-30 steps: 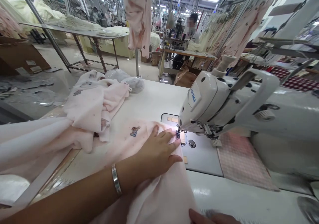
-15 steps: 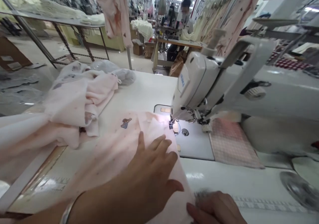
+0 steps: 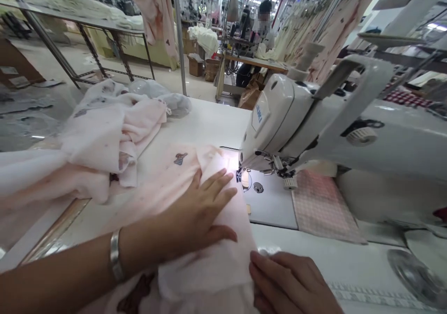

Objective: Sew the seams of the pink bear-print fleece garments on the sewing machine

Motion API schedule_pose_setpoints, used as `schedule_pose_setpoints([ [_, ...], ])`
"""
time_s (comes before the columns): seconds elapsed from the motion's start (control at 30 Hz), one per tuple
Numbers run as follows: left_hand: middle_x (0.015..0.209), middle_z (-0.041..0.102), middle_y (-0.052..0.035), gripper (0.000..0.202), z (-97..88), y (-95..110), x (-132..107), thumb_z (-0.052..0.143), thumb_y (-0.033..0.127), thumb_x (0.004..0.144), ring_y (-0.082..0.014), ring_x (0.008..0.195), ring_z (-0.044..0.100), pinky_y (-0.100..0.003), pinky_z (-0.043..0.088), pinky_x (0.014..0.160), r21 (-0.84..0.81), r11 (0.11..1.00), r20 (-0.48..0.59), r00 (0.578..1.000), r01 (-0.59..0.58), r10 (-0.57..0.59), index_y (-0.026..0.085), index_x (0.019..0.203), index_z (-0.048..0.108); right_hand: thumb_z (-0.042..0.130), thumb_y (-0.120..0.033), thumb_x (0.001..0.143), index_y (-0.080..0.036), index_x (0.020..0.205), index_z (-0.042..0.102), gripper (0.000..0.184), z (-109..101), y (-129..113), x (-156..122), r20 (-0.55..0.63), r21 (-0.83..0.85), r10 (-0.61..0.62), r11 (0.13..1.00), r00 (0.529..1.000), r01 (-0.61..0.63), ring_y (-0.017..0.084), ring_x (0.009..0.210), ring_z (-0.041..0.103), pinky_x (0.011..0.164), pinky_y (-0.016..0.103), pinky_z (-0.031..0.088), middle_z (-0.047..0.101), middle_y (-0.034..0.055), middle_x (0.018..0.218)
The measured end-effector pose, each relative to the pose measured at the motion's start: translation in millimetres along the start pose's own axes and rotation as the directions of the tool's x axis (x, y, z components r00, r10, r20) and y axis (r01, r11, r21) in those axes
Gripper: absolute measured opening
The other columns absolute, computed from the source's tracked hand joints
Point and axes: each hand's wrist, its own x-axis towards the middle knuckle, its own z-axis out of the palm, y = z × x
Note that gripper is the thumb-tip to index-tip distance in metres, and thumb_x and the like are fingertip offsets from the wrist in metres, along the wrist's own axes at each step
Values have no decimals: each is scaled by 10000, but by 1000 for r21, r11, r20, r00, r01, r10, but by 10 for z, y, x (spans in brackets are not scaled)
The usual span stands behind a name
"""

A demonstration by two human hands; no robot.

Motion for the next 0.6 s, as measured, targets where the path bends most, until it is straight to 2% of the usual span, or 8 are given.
schedule_pose_setpoints([
  [0.07, 1429, 305, -180, 627, -48, -204, 114, 457, 589, 851, -324, 1337, 224, -593, 189, 1034, 2, 1000, 10, 1000, -26, 26, 138, 1281, 392, 580, -268, 853, -171, 1044, 642, 224, 24, 87, 174, 0, 7, -23, 1000, 1000, 23, 176, 791, 590, 635, 311, 448, 674, 3, 1083],
  [0.17, 1396, 364, -153, 553, -115, -482, 298, 466, 576, 854, -296, 1311, 278, -511, 195, 1049, 34, 994, 31, 994, -106, 105, 163, 1221, 453, 472, -176, 894, -152, 1036, 634, 217, 69, 214, 428, 2, 39, -22, 999, 1000, 22, 186, 786, 566, 614, 321, 410, 673, 39, 1057],
  [0.3, 1339, 427, -153, 542, -157, -742, 523, 489, 564, 849, -274, 1261, 350, -429, 213, 1038, 67, 981, 13, 983, -183, 183, 157, 1206, 470, 427, -110, 886, -156, 1024, 621, 242, 154, 397, 681, -25, 92, 9, 996, 1000, -7, 185, 791, 549, 628, 315, 404, 664, 76, 989],
  [0.43, 1328, 449, -133, 556, -181, -984, 748, 514, 552, 843, -245, 1248, 372, -396, 180, 1051, 110, 970, -4, 976, -217, 218, 148, 1223, 466, 407, -152, 907, -156, 1044, 601, 237, 306, 573, 797, -28, 50, 76, 996, 997, -74, 184, 779, 555, 689, 343, 433, 634, 95, 908],
  [0.6, 1391, 400, -95, 509, -225, -1265, 992, 480, 524, 869, -243, 1285, 330, -395, 169, 1068, 212, 955, 49, 978, -208, 202, 184, 1248, 471, 342, -202, 934, -169, 1075, 579, 277, 404, 635, 822, -14, 0, 97, 995, 995, -97, 184, 794, 570, 717, 355, 453, 630, 100, 963],
])
